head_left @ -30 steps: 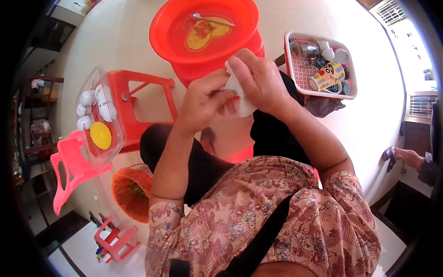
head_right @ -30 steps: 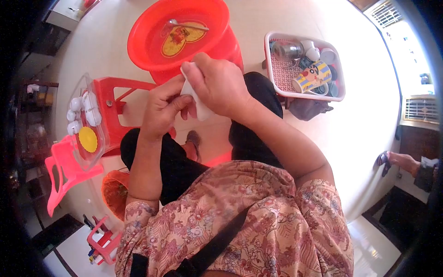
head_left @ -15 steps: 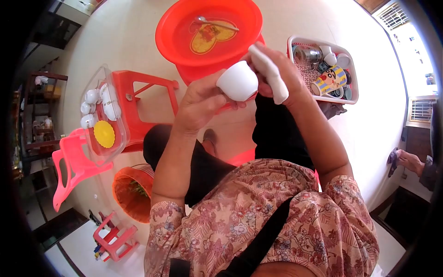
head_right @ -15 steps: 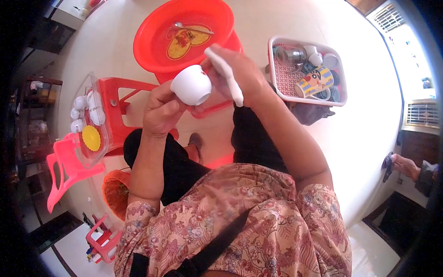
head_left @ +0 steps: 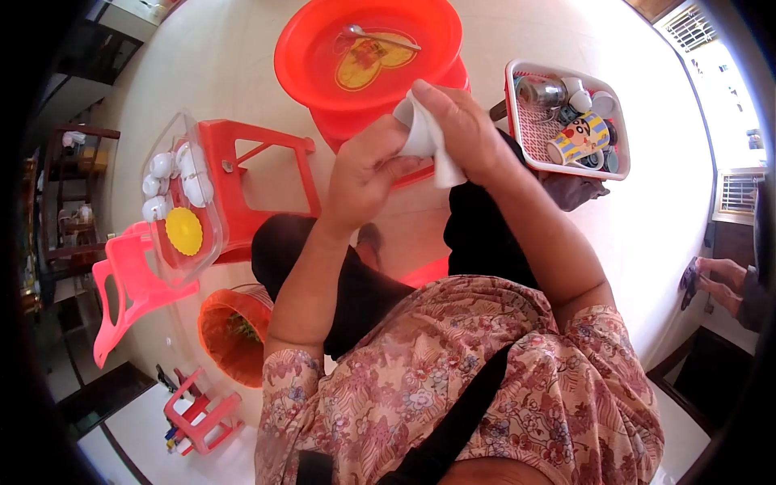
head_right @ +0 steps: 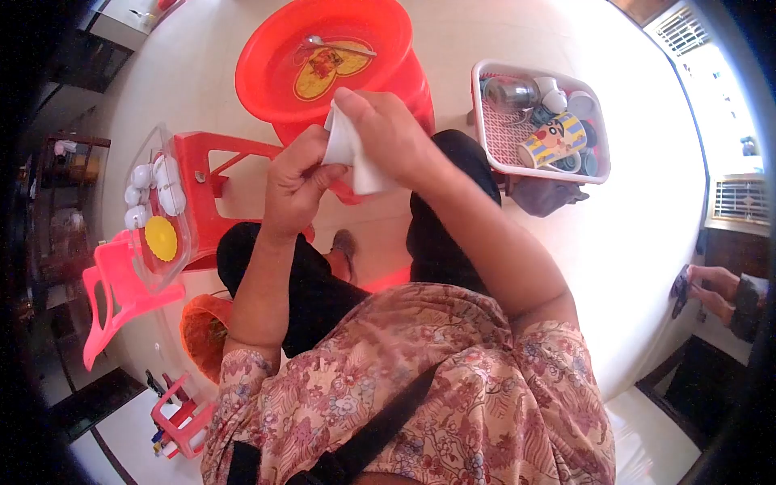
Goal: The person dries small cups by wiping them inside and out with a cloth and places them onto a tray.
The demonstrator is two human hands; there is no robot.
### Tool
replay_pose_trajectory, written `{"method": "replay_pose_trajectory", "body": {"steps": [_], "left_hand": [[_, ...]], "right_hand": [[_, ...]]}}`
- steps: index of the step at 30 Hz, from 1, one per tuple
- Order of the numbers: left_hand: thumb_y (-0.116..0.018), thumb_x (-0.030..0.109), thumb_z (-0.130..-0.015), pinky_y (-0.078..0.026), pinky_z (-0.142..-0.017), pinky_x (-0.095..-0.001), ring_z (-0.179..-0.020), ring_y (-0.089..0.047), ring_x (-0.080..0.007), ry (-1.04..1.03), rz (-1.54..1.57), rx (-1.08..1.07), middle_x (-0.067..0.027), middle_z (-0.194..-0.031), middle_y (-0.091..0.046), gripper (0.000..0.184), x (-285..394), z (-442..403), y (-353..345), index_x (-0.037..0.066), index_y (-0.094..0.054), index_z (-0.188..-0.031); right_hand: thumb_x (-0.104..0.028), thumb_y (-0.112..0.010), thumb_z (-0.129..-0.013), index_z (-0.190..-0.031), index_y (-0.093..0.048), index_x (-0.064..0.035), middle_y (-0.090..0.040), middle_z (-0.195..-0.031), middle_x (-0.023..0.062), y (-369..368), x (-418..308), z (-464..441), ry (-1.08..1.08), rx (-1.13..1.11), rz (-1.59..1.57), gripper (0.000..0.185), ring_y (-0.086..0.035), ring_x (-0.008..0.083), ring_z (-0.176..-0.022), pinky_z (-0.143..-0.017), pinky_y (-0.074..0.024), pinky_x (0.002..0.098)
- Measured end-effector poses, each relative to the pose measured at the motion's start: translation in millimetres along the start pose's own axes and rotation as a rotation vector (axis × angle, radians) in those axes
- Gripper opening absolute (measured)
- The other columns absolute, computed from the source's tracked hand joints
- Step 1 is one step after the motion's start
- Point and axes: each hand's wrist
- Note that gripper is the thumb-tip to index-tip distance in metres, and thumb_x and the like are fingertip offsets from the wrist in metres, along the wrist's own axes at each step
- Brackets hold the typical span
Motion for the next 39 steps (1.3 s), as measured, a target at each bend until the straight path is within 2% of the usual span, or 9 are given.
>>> {"method": "replay_pose_trajectory", "body": {"steps": [2, 4, 7, 14, 22, 23, 26, 27, 39], "left_hand": [[-0.062, -0.005, -0.077, -0.046, -0.081, -0.0275, -0.091, -0.057, -0.0179, -0.112, -0.08, -0.116, -0.0075, -0.098, -0.058, 0.022, -0.9, -3.4, 3.5, -0.004, -0.058, -0.099], [-0.061, -0.007, -0.076, -0.046, -0.081, -0.0279, -0.093, -0.057, -0.019, -0.145, -0.133, -0.181, -0.0083, -0.099, -0.057, 0.025, -0.3, -5.0, 2.4, -0.005, -0.057, -0.101], [-0.061, -0.005, -0.078, -0.046, -0.083, -0.029, -0.095, -0.057, -0.0193, -0.025, -0.088, -0.13, -0.0078, -0.1, -0.058, 0.025, 7.8, -7.5, -8.1, -0.004, -0.058, -0.103], [-0.056, 0.002, -0.086, -0.045, -0.092, -0.0323, -0.104, -0.055, -0.0185, 0.216, 0.19, 0.005, -0.0079, -0.115, -0.056, 0.029, -5.8, -1.2, -6.7, -0.003, -0.055, -0.115], [-0.055, 0.003, -0.088, -0.05, -0.086, -0.0308, -0.1, -0.058, -0.0178, 0.198, 0.262, 0.031, -0.0082, -0.117, -0.056, 0.024, -7.0, 0.0, -4.3, -0.004, -0.059, -0.111], [-0.055, 0.003, -0.088, -0.049, -0.084, -0.0293, -0.099, -0.058, -0.0167, 0.182, 0.235, 0.044, -0.0077, -0.116, -0.056, 0.024, -8.5, 0.1, -4.2, -0.004, -0.059, -0.111], [-0.053, -0.002, -0.085, -0.047, -0.078, -0.0266, -0.091, -0.058, -0.0153, 0.167, 0.076, 0.094, -0.0075, -0.099, -0.057, 0.02, -4.4, -0.4, -4.4, -0.003, -0.06, -0.104], [-0.052, -0.004, -0.083, -0.046, -0.075, -0.0261, -0.088, -0.058, -0.0151, 0.166, 0.011, 0.113, -0.0077, -0.091, -0.058, 0.019, -2.7, -0.6, -4.8, -0.003, -0.061, -0.1], [-0.047, -0.006, -0.084, -0.047, -0.077, -0.027, -0.09, -0.059, -0.0121, 0.261, 0.214, 0.214, -0.0086, -0.099, -0.062, 0.027, 1.7, -0.6, -7.4, -0.002, -0.057, -0.109]], "right_hand": [[-0.03, -0.044, -0.095, -0.092, -0.059, -0.0013, -0.059, -0.077, 0.003, 9.5, -14.7, 1.7, -0.246, -0.123, -0.262, 0.032, -0.056, 0.0113, -0.069, -0.058, -0.0459, 0.0261], [-0.029, -0.048, -0.093, -0.092, -0.06, -0.003, -0.059, -0.079, 0.0023, 19.1, 11.8, -9.6, 0.364, -0.085, 0.363, 0.029, -0.056, 0.0098, -0.067, -0.057, -0.0457, 0.0236], [-0.025, -0.054, -0.09, -0.094, -0.058, -0.0003, -0.059, -0.081, 0.0036, 20.3, 17.0, -11.0, -0.085, -0.046, -0.174, 0.025, -0.057, 0.0091, -0.068, -0.059, -0.0466, 0.0225], [-0.028, -0.064, -0.082, -0.094, -0.057, 0.006, -0.063, -0.08, 0.0131, 2.1, 21.3, -5.7, 0.095, 0.337, 0.022, 0.037, -0.06, 0.0178, -0.074, -0.066, -0.0487, 0.0306], [-0.024, -0.054, -0.091, -0.097, -0.059, 0.0003, -0.061, -0.075, 0.0023, 1.1, -3.1, -1.6, 0.067, 0.404, -0.289, 0.026, -0.057, 0.0082, -0.063, -0.058, -0.0464, 0.0215], [-0.021, -0.058, -0.084, -0.1, -0.058, 0.0024, -0.061, -0.087, 0.0136, -3.3, -2.2, 1.6, 0.101, 0.432, 0.013, 0.028, -0.059, 0.0209, -0.074, -0.067, -0.049, 0.0341], [-0.017, -0.062, -0.079, -0.111, -0.053, 0.0013, -0.055, -0.106, 0.0184, -26.0, 20.7, 13.5, 0.742, 0.442, 0.661, 0.038, -0.055, 0.0319, -0.092, -0.078, -0.0465, 0.039], [-0.014, -0.064, -0.075, -0.12, -0.047, 0.0002, -0.047, -0.117, 0.0188, -24.7, 25.0, 15.6, 0.697, 0.373, 0.671, 0.05, -0.047, 0.0381, -0.102, -0.085, -0.0431, 0.0434], [-0.005, -0.059, -0.075, -0.108, -0.061, -0.0013, -0.052, -0.122, 0.0157, -18.2, 12.2, 16.0, 0.766, 0.151, 0.657, 0.033, -0.05, 0.0355, -0.109, -0.091, -0.0426, 0.0416]]}}
Point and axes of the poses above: each hand's wrist, its own z-axis away from the middle knuckle, its own y-axis out of the back of the hand, x = y × z
